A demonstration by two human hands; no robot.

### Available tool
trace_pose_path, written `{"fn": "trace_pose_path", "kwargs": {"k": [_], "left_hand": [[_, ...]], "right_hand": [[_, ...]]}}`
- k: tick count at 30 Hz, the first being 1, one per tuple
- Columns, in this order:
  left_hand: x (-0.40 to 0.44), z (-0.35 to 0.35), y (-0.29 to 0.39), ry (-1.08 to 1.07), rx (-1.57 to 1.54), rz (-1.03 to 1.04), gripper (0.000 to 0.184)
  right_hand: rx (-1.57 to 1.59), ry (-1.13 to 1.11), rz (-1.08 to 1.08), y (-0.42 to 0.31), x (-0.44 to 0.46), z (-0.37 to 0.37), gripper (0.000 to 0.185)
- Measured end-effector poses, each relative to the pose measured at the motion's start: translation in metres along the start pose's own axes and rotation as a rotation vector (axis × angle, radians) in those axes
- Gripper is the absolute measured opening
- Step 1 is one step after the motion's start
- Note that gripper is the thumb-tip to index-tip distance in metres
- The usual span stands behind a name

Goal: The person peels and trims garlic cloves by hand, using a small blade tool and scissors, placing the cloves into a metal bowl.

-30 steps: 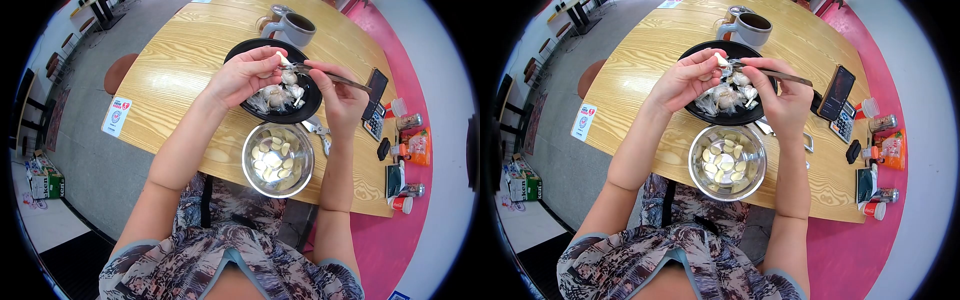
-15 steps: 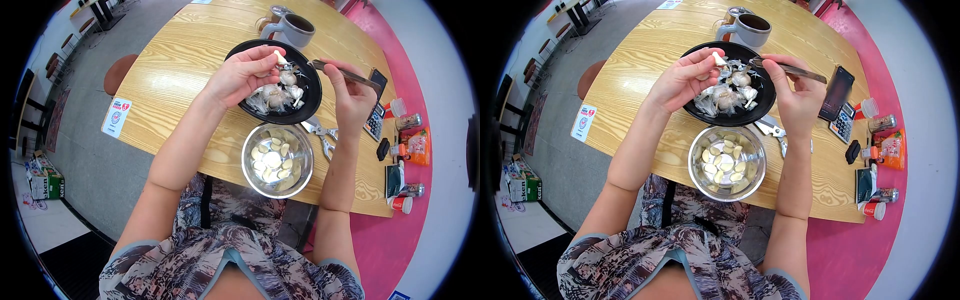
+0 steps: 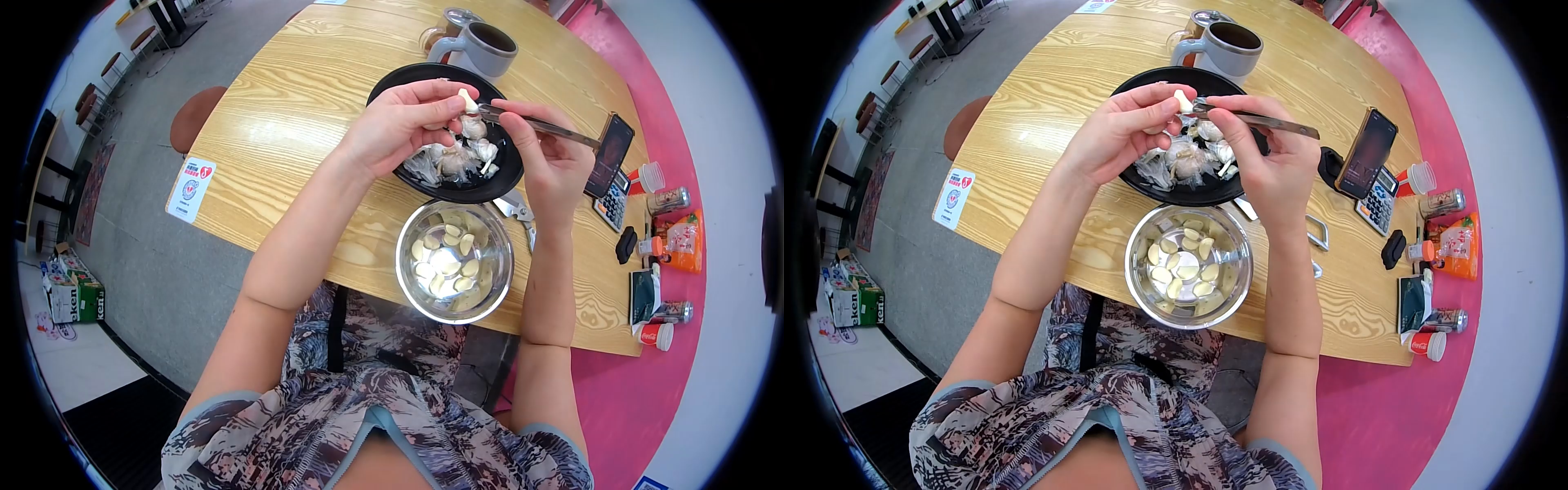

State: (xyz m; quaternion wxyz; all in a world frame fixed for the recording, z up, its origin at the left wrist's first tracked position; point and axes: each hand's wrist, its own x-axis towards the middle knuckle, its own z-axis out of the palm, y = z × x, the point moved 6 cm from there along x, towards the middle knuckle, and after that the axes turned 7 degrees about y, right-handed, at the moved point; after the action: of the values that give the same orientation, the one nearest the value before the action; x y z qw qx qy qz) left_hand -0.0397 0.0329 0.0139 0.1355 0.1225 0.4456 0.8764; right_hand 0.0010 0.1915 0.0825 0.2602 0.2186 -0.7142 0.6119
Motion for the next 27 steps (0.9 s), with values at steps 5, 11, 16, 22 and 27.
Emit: {"fn": "trace_pose_path", "kwargs": {"k": [5,11,16,22,27], "left_hand": [[0.0,0.002,0.002,0.038,0.139,0.11,0.022],[-0.004,0.006,0.004,0.071,0.197,0.18,0.019],[-0.004,0.007,0.006,0.117,0.257,0.243,0.018],[-0.005,0.007,0.008,0.129,0.326,0.29,0.018],[-0.007,0.006,0.011,0.143,0.344,0.279,0.018]], "right_hand": [[-0.012,0.063,-0.008,-0.001,0.0,-0.001,0.01],[0.0,0.126,0.017,0.008,0.0,-0.003,0.008],[-0.026,0.156,-0.018,0.005,-0.001,-0.001,0.009],[-0.086,0.188,-0.039,0.004,-0.002,-0.001,0.008],[-0.185,0.306,-0.07,0.002,0.002,-0.017,0.008]]}}
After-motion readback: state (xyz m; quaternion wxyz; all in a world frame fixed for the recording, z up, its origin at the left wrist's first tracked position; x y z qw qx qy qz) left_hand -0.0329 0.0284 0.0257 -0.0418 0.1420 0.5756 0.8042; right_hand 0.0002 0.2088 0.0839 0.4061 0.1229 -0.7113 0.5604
